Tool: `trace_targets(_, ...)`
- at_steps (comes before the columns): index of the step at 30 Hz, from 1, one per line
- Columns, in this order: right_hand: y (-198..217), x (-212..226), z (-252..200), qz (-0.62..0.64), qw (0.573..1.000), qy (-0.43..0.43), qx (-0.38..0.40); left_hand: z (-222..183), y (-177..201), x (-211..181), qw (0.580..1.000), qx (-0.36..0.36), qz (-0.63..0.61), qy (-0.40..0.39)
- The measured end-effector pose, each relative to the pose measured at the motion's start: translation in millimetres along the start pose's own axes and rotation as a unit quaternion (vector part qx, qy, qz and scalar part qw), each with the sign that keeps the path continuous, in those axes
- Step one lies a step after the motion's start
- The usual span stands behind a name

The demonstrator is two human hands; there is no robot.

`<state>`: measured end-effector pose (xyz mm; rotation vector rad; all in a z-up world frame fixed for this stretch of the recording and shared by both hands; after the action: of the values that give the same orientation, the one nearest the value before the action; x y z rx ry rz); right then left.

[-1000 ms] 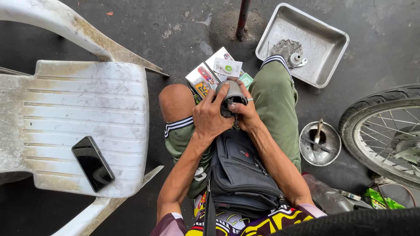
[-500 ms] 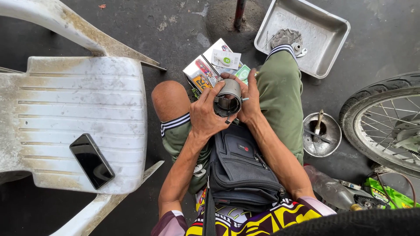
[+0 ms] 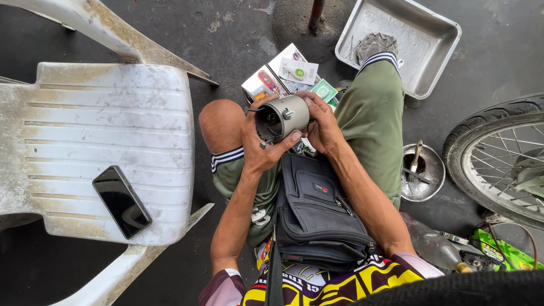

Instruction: Assembling a motorcycle starter motor by inserting the armature into the housing and aligning the brush holder.

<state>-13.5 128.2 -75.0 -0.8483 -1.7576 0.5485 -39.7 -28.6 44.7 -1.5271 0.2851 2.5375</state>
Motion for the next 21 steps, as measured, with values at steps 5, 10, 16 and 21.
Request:
trace_targets(5, 12, 1, 5, -0.058, 0.992, 0.008, -0.110, -15, 4, 23, 0.995, -0.048, -0.085, -0.018)
trace_targets(10, 68, 25, 23, -0.062, 0.970, 0.043, -0.231, -15, 58, 29, 0.975, -0.133, -0.001, -0.176)
trace_targets(16, 24, 26, 36, 0.034, 0.959, -0.044, -0.279, -89, 80, 105, 0.978, -0.121, -0.167, -0.040)
trace_targets(21, 47, 6, 69, -0.068, 0.954, -0.034, -0.291, -72, 72, 74, 0.982, -0.105, -0.142, -0.061)
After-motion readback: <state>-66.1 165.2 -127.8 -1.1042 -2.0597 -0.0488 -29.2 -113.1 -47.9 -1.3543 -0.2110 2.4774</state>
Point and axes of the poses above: each hand's wrist, its own z-axis towards the middle knuckle, its own y-axis out of the back of the hand, x = y × z, the point moved 4 cm from there along z, towards the middle knuckle, and after that the axes turned 9 degrees about -y, right-handed, at the moved point
